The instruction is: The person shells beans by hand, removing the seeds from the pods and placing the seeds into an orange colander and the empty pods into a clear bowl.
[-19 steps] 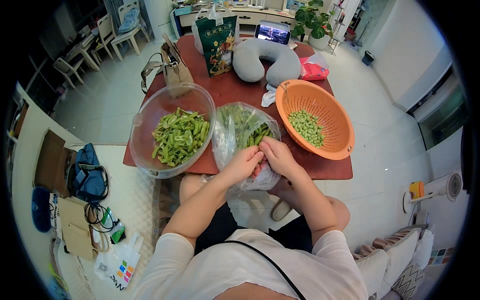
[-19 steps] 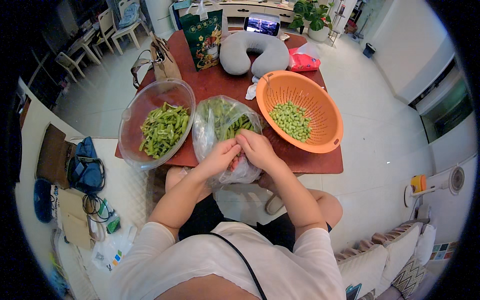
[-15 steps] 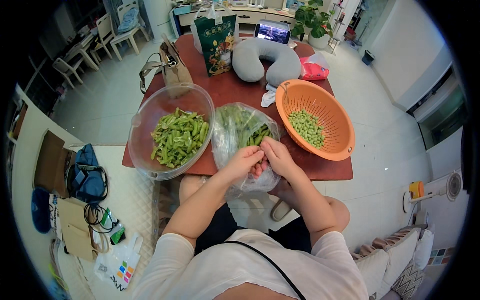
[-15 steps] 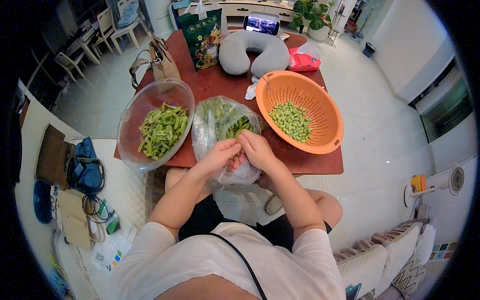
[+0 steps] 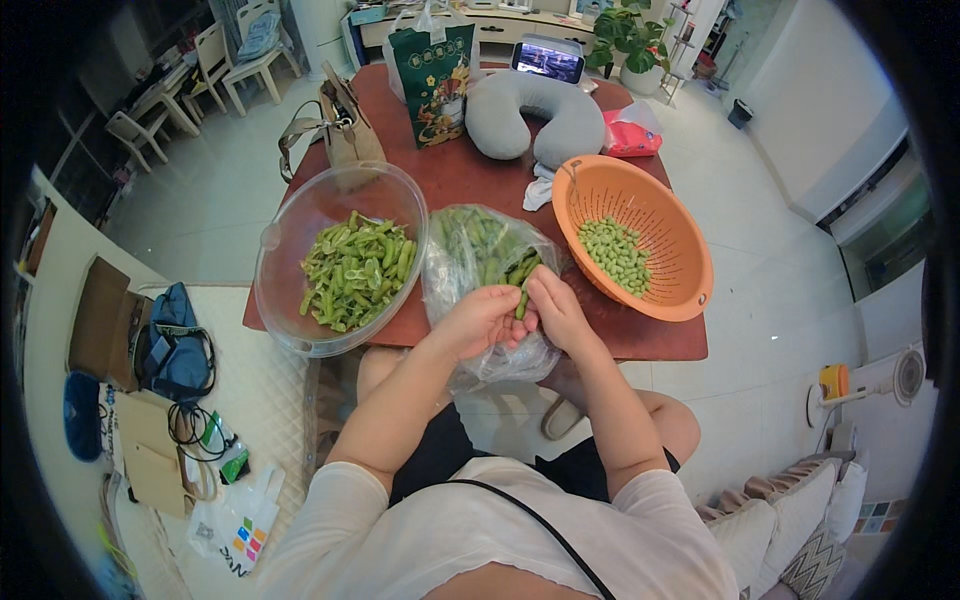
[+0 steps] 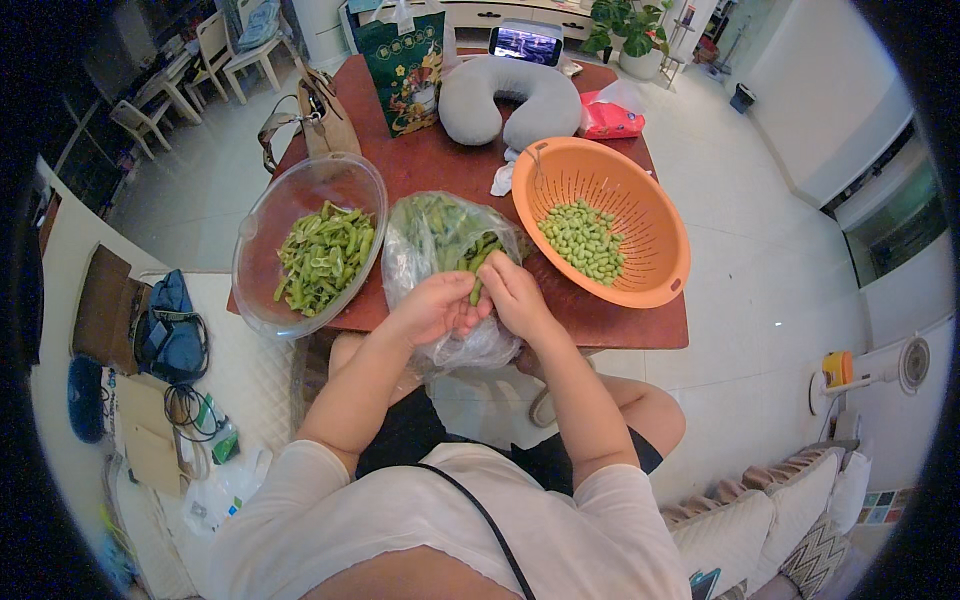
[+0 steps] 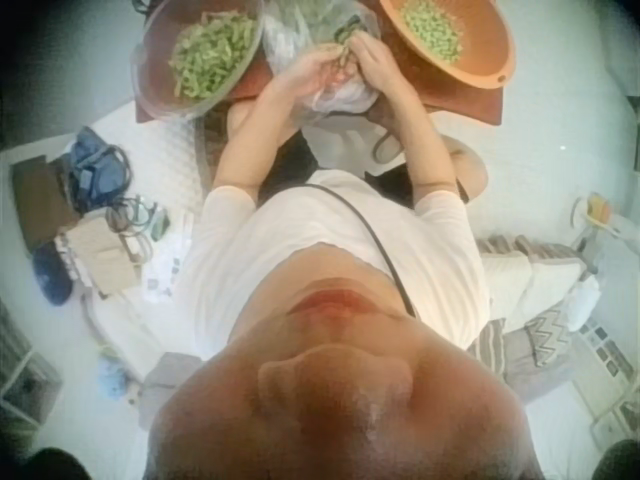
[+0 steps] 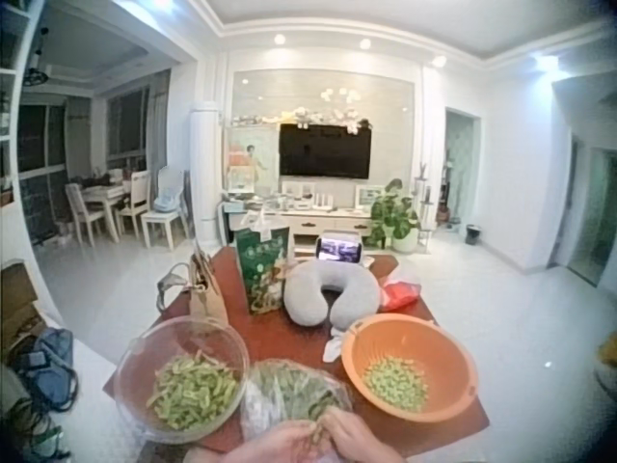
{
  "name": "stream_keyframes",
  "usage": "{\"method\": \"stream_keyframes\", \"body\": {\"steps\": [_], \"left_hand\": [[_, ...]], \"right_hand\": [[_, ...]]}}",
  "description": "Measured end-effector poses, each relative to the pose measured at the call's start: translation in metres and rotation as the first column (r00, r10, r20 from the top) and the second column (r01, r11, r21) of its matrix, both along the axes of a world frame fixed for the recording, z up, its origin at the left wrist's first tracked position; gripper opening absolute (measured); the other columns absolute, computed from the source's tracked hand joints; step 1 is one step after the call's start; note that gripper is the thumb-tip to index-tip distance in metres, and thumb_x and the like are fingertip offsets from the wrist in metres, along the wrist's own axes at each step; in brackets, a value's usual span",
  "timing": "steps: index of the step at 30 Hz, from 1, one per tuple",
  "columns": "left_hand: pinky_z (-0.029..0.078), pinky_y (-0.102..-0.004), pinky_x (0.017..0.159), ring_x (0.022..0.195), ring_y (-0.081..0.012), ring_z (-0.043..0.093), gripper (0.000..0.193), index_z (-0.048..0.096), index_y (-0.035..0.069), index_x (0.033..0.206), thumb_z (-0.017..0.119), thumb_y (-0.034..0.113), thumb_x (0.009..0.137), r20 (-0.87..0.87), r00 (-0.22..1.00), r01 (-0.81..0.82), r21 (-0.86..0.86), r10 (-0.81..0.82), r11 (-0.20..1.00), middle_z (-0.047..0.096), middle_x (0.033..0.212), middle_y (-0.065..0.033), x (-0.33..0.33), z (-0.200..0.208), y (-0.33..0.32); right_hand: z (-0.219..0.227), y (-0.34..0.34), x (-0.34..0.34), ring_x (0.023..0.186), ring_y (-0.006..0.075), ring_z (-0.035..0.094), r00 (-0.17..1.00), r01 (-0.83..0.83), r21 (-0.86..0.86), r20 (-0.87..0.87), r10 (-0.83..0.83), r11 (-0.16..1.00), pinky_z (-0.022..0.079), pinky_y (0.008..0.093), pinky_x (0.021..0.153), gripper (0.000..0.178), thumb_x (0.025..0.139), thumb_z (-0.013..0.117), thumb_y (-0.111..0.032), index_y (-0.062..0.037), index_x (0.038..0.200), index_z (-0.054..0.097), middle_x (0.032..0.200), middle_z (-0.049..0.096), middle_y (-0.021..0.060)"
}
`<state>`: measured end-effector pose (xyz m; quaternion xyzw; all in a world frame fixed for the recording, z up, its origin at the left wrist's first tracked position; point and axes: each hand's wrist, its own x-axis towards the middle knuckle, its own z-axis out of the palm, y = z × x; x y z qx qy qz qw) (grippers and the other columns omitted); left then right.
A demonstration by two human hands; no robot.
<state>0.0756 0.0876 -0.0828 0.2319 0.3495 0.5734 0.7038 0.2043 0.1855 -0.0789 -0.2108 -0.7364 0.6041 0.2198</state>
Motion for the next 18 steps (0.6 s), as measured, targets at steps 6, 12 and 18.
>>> {"method": "stream_keyframes", "body": {"steps": [6,12,18], "left_hand": [[0.050,-0.0230,0.058,0.065,-0.0107,0.058,0.021,0.053,0.003,0.096,0.044,0.022,0.094,-0.159,0.974,-0.147,0.086,0.159,0.985,0.059,0.082,-0.0049,0.011,-0.006,0.005],[0.052,-0.0243,0.064,0.072,-0.0121,0.061,0.020,0.052,0.002,0.099,0.042,0.018,0.095,-0.167,0.977,-0.121,0.096,0.135,0.988,0.058,0.086,-0.0050,0.010,0.000,0.003],[0.052,-0.0224,0.066,0.076,-0.0131,0.062,0.023,0.051,0.000,0.105,0.042,0.019,0.095,-0.211,0.970,-0.095,0.124,0.120,0.988,0.059,0.091,-0.0060,0.008,-0.006,0.003]], "right_hand": [[-0.012,0.003,-0.001,0.063,0.0119,0.044,0.995,0.071,0.174,-0.089,-0.056,0.982,0.038,0.0262,0.056,0.022,0.084,0.057,-0.018,-0.0036,0.084,0.040,0.070,0.042,0.0035],[-0.009,-0.001,0.000,0.065,0.0123,0.043,0.993,0.071,0.117,-0.106,-0.059,0.991,0.038,0.0268,0.057,0.020,0.084,0.056,-0.017,-0.0031,0.087,0.042,0.072,0.044,0.0041],[-0.011,0.001,-0.001,0.064,0.0115,0.044,0.993,0.075,0.135,-0.104,-0.061,0.988,0.039,0.0262,0.056,0.017,0.085,0.053,-0.017,-0.0031,0.087,0.042,0.072,0.045,0.0043]]}}
